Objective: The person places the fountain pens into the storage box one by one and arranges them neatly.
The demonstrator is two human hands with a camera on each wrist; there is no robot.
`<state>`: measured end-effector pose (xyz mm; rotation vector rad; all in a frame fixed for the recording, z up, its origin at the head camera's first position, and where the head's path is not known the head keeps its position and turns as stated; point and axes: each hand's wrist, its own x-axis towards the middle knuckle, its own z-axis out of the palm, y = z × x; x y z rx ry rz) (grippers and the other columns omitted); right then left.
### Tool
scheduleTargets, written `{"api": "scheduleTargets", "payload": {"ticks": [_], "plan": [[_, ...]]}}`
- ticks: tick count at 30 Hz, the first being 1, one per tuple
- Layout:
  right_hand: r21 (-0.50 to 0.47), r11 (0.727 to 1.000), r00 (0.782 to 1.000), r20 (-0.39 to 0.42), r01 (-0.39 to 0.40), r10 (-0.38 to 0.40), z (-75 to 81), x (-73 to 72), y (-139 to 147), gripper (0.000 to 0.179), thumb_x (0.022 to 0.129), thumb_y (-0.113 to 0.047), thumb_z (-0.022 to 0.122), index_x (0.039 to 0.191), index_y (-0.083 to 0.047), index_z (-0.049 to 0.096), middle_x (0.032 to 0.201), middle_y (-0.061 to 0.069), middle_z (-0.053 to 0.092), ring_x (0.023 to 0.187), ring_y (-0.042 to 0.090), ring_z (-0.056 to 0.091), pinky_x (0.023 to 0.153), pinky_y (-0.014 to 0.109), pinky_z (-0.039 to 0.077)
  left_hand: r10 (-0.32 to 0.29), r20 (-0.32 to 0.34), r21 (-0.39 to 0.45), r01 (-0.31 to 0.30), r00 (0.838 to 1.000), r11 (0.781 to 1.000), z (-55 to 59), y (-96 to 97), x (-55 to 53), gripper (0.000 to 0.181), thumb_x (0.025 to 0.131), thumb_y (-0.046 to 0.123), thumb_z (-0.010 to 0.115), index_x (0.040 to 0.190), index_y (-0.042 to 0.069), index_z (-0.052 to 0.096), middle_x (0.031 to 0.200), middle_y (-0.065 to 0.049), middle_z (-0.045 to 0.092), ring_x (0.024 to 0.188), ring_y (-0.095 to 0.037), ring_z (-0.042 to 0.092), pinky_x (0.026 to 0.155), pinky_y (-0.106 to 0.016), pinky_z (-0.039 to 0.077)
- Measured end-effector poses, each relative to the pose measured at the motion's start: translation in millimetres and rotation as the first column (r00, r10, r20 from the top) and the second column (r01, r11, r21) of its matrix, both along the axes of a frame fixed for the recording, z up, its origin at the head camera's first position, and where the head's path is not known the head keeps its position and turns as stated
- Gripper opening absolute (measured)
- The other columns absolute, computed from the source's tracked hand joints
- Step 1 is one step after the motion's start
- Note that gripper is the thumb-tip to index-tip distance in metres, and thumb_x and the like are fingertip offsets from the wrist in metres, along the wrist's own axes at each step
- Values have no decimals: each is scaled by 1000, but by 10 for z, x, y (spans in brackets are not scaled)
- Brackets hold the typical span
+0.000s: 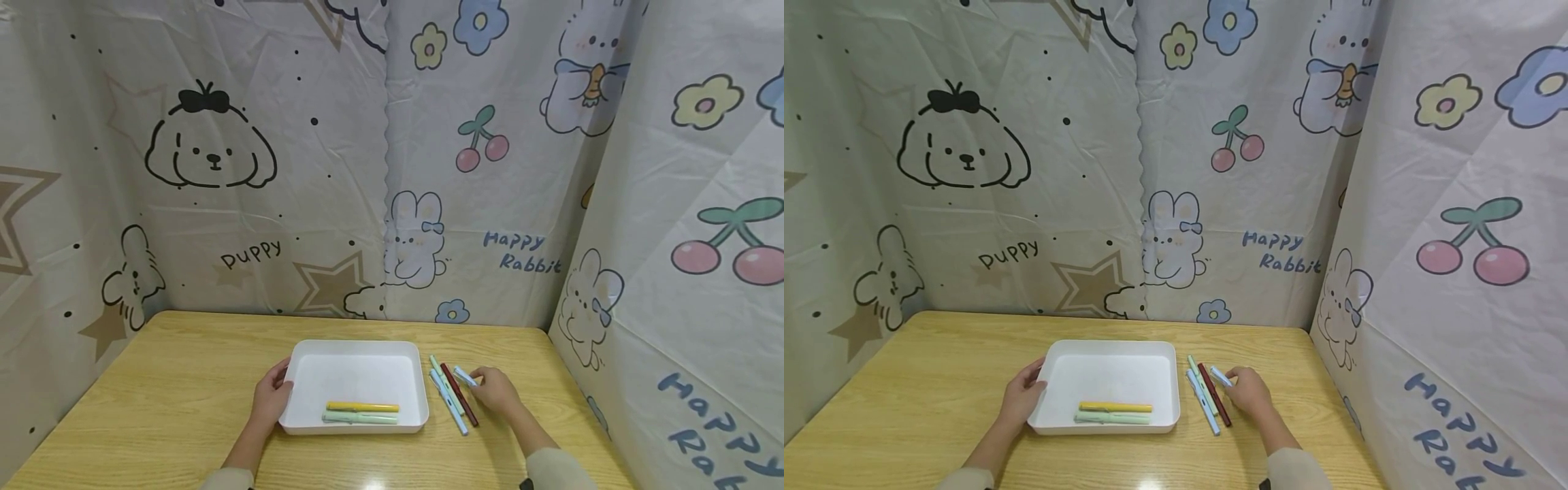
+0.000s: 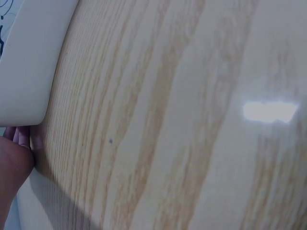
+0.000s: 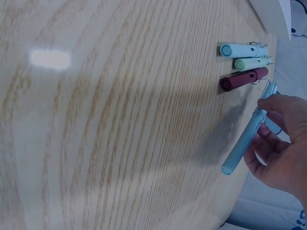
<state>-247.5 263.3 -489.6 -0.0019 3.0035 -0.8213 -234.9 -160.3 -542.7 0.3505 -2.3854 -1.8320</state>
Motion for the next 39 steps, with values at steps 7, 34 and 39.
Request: {"api": "scheduleTargets", "payload": {"ticks": [7, 34, 39], "plan": [[-12, 1000, 1000, -14, -8, 8, 12, 3, -4, 25, 80, -10, 65, 103, 0, 66, 68, 4, 52, 59, 14, 45, 52, 26, 35, -5, 2, -7, 5, 1000, 1000, 5, 2, 4, 47, 92, 1, 41, 139, 3, 40, 139, -24, 44, 122, -36, 46, 100, -49, 40], [-13, 998, 998, 13, -57, 57, 68, -43, -49, 26, 84, -10, 63, 109, -3, 66, 73, 4, 54, 60, 15, 48, 52, 27, 38, -8, -2, -15, 8, 1000, 1000, 10, 0, 8, 48, 91, 1, 41, 139, 3, 40, 136, -24, 46, 120, -35, 47, 98, -47, 41], [-18, 998, 998, 20, -56, 57, 71, -54, -72, 26, 83, -10, 63, 108, -3, 66, 72, 4, 53, 56, 15, 48, 51, 27, 38, -9, 1, -9, 9, 1000, 1000, 25, 3, 13, 48, 92, 1, 41, 139, 3, 40, 136, -24, 46, 119, -34, 47, 98, -46, 41]]}}
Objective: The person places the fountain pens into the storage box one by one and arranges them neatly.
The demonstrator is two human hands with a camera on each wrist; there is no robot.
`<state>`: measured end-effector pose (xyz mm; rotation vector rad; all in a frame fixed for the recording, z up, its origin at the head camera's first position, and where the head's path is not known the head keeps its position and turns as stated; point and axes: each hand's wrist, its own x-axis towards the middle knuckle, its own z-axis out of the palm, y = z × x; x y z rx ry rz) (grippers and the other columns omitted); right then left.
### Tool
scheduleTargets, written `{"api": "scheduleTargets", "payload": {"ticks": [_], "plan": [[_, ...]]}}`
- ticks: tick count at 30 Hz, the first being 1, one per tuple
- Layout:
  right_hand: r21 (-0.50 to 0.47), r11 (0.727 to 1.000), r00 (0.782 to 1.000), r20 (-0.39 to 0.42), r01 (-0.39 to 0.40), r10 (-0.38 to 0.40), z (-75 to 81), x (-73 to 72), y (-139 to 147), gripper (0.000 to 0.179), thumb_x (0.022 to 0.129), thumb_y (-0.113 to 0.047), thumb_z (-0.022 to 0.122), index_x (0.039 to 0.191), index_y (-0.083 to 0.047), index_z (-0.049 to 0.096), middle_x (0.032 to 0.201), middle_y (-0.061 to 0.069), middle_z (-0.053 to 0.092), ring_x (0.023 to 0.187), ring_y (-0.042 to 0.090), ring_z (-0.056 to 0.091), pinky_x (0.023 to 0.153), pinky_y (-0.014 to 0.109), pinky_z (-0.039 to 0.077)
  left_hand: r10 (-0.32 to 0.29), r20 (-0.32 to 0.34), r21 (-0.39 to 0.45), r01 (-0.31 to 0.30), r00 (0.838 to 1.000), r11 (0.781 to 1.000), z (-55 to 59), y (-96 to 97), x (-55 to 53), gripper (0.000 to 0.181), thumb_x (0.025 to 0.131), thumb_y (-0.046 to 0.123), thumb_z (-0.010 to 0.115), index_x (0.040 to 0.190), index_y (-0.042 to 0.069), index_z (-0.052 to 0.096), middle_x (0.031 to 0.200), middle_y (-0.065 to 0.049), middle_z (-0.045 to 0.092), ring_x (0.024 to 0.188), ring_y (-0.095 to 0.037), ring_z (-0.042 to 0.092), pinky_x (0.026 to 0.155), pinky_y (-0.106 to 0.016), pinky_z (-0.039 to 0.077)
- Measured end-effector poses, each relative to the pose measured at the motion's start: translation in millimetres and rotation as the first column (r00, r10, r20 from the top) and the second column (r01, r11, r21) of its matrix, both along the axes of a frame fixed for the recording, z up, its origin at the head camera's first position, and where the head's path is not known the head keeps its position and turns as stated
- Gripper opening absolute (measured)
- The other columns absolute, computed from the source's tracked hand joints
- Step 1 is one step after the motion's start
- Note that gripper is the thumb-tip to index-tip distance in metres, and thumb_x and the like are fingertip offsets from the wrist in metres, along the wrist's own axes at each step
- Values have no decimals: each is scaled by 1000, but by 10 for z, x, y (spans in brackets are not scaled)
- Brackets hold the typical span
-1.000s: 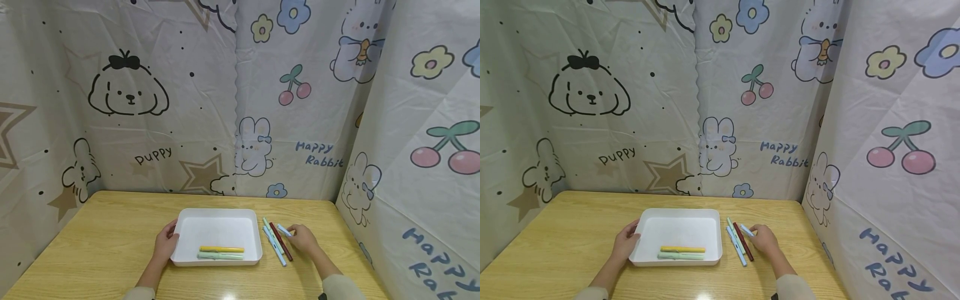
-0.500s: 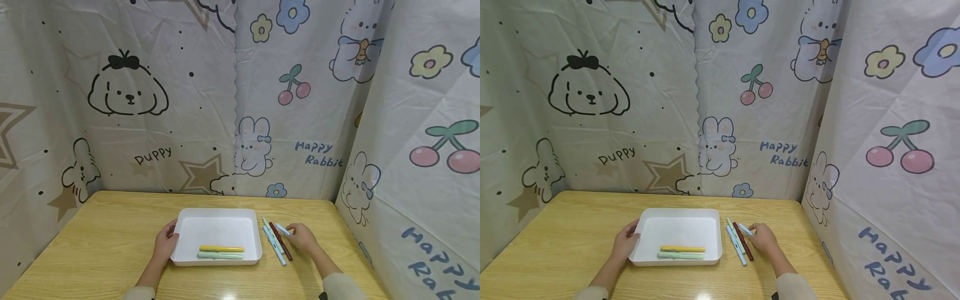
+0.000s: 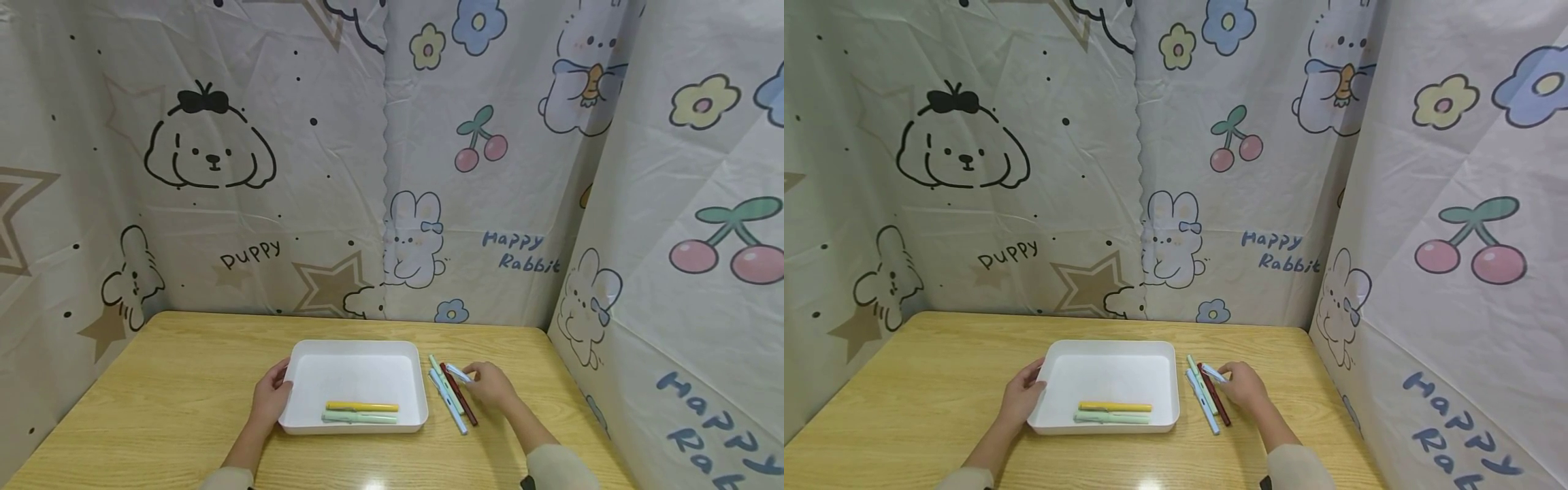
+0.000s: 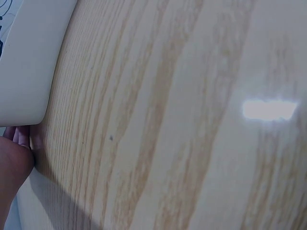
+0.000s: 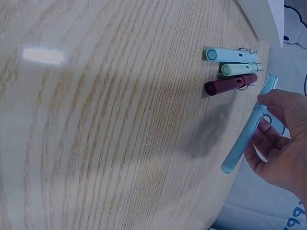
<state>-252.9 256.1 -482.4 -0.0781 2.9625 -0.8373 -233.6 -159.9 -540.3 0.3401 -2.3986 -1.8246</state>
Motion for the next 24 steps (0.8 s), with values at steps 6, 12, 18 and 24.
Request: {"api": "scheduleTargets", "payload": {"ticks": [6, 12, 18, 24], "plan": [[-12, 1000, 1000, -19, -19, 19, 17, -6, -27, 25, 82, -8, 63, 107, -3, 66, 71, 4, 53, 56, 15, 47, 50, 26, 38, -3, 2, 1, 3, 1000, 1000, 8, 1, 5, 48, 92, 1, 41, 139, 3, 40, 136, -24, 46, 119, -34, 47, 97, -45, 41], [1, 1000, 999, -33, -22, 22, 27, -12, -57, 27, 79, -7, 62, 105, -3, 67, 71, 3, 52, 59, 15, 46, 52, 26, 37, -5, -6, 6, 5, 1000, 1000, 1, -1, 0, 48, 92, 1, 41, 139, 3, 40, 137, -24, 46, 120, -34, 47, 97, -45, 42], [9, 999, 999, -40, -35, 35, 42, 0, -89, 28, 77, -6, 61, 104, -4, 68, 73, 4, 52, 63, 16, 44, 54, 27, 35, -6, -19, 9, 6, 1000, 1000, -18, -11, -11, 48, 91, 1, 42, 139, 2, 41, 136, -24, 47, 120, -34, 49, 95, -41, 43], [-7, 999, 998, -31, -49, 49, 71, 12, -141, 26, 79, -5, 62, 104, -4, 68, 72, 4, 52, 62, 16, 43, 54, 27, 34, -11, -22, 11, 11, 1000, 1000, -25, -13, -12, 49, 90, 1, 41, 139, 2, 41, 137, -25, 46, 121, -34, 48, 97, -43, 42]]}}
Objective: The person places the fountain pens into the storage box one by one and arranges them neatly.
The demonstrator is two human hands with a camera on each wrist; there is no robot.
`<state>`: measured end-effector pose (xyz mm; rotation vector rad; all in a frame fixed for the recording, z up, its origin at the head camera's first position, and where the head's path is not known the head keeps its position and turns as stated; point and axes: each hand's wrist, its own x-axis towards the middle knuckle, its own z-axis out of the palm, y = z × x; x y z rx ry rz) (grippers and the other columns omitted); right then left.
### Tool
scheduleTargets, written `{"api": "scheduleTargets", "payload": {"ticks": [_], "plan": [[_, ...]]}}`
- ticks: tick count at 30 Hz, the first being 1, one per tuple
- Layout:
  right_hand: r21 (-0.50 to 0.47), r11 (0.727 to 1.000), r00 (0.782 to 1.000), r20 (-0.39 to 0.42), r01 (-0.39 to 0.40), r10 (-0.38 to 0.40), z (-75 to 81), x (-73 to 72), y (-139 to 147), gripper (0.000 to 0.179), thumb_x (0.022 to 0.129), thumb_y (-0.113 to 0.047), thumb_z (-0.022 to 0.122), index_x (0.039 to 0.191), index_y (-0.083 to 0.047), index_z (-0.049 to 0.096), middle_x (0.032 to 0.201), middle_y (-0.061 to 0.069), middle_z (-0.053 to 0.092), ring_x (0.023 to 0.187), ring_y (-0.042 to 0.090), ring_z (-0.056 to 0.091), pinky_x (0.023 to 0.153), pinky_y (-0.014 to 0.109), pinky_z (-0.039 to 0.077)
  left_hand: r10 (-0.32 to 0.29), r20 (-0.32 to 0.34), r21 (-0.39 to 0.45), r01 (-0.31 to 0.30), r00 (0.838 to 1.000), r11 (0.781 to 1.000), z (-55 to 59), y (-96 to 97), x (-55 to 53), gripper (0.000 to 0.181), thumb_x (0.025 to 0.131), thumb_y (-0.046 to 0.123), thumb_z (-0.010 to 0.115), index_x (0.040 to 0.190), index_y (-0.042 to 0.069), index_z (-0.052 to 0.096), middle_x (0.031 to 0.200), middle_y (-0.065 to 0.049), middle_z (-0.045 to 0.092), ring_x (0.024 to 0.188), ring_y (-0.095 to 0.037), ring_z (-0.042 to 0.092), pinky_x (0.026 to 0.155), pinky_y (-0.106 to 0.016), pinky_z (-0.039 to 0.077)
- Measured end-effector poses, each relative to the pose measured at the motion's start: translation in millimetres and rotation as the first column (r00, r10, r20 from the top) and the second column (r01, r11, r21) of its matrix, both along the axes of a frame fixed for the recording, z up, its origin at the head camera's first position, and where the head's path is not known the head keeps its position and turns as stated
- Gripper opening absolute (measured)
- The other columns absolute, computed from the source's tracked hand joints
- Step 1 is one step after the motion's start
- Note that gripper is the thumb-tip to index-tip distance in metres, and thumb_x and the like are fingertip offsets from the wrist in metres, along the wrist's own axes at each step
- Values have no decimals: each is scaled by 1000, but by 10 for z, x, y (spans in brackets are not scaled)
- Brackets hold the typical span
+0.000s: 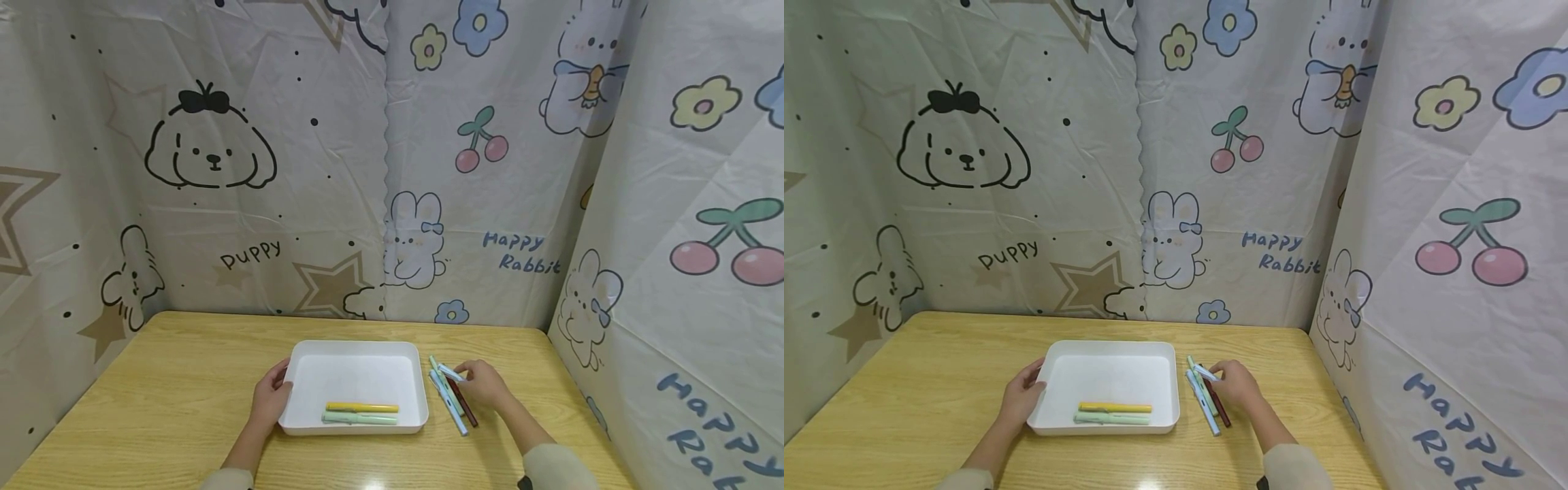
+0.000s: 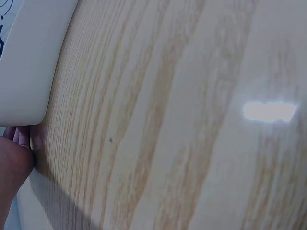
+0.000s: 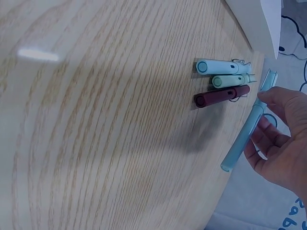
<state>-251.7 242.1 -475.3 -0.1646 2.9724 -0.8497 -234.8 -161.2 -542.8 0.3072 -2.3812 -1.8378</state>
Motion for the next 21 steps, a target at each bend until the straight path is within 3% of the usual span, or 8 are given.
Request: {"api": "scheduleTargets", "payload": {"ticks": [10, 21], "plan": [[6, 1000, 999, -25, -29, 29, 13, -16, -64, 23, 78, -6, 63, 100, -5, 70, 63, 2, 49, 56, 13, 41, 50, 25, 32, 7, -2, -4, -7, 1000, 1000, 7, 8, 10, 49, 90, 0, 41, 139, 2, 41, 137, -26, 46, 122, -36, 47, 98, -46, 41], [25, 999, 999, -12, -40, 40, 64, -6, -112, 23, 80, -8, 64, 102, -5, 70, 71, 3, 51, 62, 15, 44, 52, 26, 35, 11, 3, -9, -11, 1000, 1000, 15, 7, 10, 48, 91, 0, 41, 139, 1, 40, 136, -26, 46, 121, -36, 47, 98, -47, 40]]}}
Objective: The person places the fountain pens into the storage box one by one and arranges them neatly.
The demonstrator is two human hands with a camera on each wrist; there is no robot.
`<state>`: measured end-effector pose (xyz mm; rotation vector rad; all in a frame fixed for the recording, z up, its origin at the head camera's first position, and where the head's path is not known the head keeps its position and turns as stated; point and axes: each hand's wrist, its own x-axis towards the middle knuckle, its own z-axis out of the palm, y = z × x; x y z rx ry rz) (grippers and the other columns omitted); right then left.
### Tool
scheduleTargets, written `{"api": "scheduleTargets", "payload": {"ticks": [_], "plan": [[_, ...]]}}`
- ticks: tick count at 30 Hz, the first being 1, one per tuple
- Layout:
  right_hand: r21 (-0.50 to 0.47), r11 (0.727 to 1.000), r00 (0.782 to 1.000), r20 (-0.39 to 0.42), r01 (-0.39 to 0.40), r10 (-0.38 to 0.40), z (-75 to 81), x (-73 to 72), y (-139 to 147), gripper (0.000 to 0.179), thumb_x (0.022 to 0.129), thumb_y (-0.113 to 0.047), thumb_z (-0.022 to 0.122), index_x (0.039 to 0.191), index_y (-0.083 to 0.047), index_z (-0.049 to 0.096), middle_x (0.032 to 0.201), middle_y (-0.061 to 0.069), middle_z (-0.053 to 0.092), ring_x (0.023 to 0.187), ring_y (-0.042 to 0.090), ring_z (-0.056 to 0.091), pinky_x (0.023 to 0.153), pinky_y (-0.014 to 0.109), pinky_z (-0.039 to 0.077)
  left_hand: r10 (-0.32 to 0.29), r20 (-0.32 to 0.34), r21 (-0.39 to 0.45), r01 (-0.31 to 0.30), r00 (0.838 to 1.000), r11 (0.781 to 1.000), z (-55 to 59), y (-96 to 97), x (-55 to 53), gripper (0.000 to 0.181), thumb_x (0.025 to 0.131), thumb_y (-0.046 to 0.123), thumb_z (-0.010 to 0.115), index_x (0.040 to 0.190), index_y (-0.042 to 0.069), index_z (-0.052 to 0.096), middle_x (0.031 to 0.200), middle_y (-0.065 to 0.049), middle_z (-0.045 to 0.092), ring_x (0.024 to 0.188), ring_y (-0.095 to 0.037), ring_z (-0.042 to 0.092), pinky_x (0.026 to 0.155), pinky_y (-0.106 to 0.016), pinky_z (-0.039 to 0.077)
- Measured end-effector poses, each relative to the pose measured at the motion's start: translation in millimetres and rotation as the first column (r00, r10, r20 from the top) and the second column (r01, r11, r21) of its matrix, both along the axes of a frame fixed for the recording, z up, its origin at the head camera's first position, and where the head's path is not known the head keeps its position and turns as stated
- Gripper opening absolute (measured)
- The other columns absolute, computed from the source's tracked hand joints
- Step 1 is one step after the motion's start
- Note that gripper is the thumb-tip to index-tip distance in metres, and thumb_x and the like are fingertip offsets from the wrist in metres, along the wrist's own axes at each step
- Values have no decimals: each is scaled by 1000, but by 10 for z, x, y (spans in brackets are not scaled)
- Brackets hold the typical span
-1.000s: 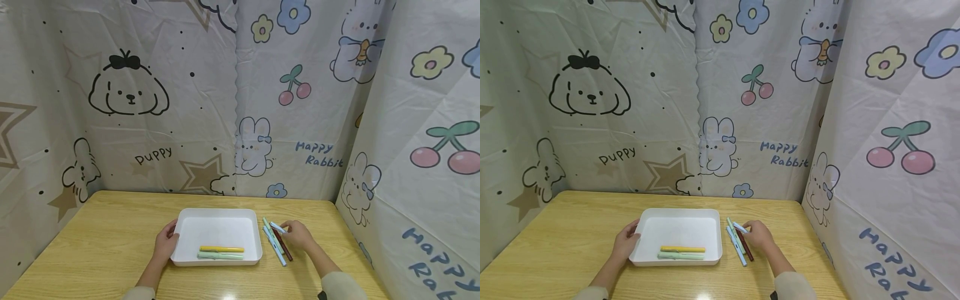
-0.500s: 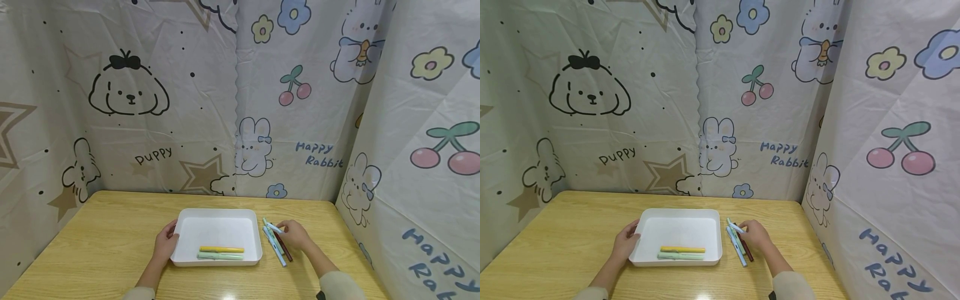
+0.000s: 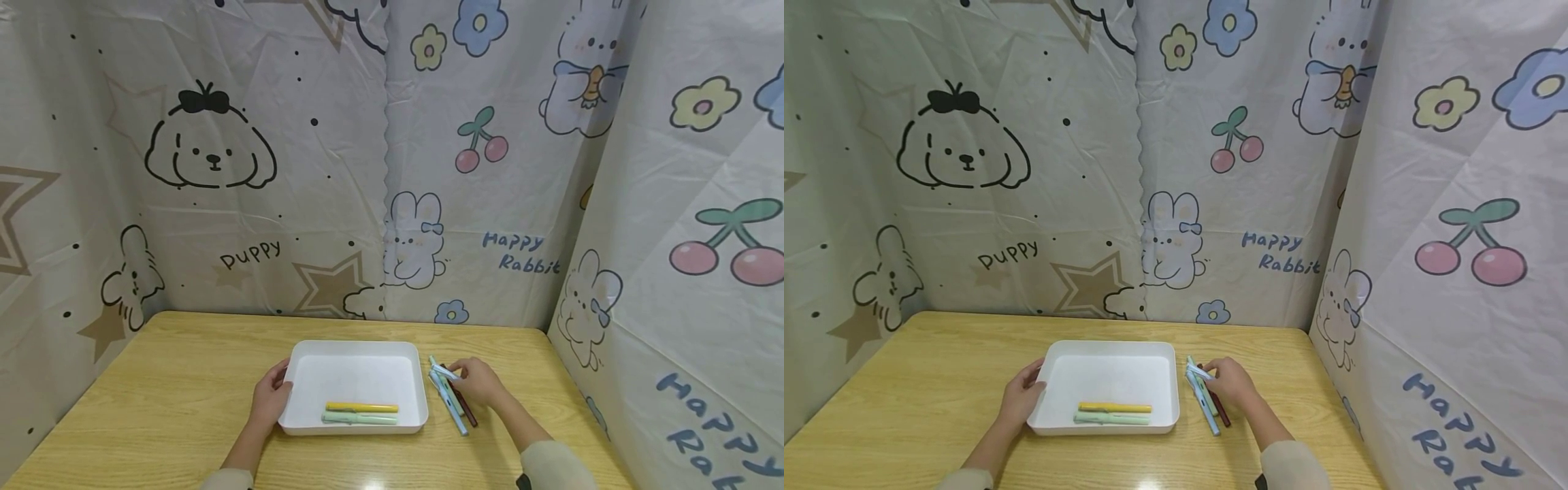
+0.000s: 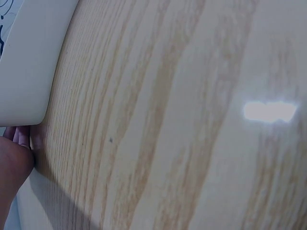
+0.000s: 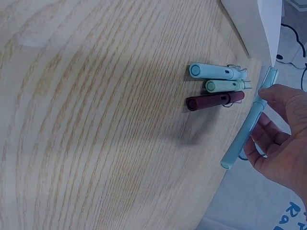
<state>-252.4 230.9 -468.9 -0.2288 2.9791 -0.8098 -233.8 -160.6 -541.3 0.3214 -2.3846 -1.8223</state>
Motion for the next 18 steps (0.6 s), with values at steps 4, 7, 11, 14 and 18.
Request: {"api": "scheduleTargets", "payload": {"ticks": [4, 7, 11, 14, 18], "plan": [[9, 1000, 1000, 0, -14, 14, -27, -27, 1, 20, 82, -10, 65, 101, -7, 71, 69, 2, 49, 60, 14, 43, 50, 25, 33, 4, -1, 0, -4, 1000, 1000, -10, 1, -8, 48, 91, 0, 41, 139, 2, 41, 136, -25, 46, 121, -36, 47, 98, -47, 40], [14, 1000, 1000, 0, -20, 20, -39, -49, -6, 20, 82, -12, 65, 102, -8, 71, 67, 1, 49, 57, 13, 42, 49, 25, 33, 3, 1, 6, -3, 1000, 1000, -5, 5, -14, 48, 91, 0, 41, 139, 2, 41, 136, -25, 46, 121, -35, 47, 98, -46, 41], [7, 999, 999, -3, -38, 39, -32, -59, -18, 22, 81, -10, 65, 102, -7, 70, 65, 1, 50, 55, 13, 41, 48, 25, 33, 3, -3, 10, -3, 1000, 1000, 0, 6, -20, 48, 91, 0, 41, 139, 2, 41, 136, -25, 46, 120, -36, 47, 98, -46, 41], [-6, 998, 998, 2, -56, 56, -18, -51, -30, 23, 80, -8, 64, 103, -6, 70, 65, 1, 49, 54, 12, 40, 47, 24, 31, 5, -6, 11, -5, 1000, 1000, 1, 5, -18, 48, 91, 1, 41, 139, 2, 41, 136, -25, 47, 120, -35, 48, 97, -45, 42], [-15, 997, 997, 9, -72, 73, 3, -40, -57, 26, 79, -6, 62, 104, -5, 69, 65, 2, 49, 53, 12, 39, 46, 23, 30, 3, 0, 12, -3, 1000, 1000, -6, 5, -14, 48, 91, 0, 41, 139, 2, 41, 137, -25, 46, 120, -34, 48, 97, -46, 42]]}}
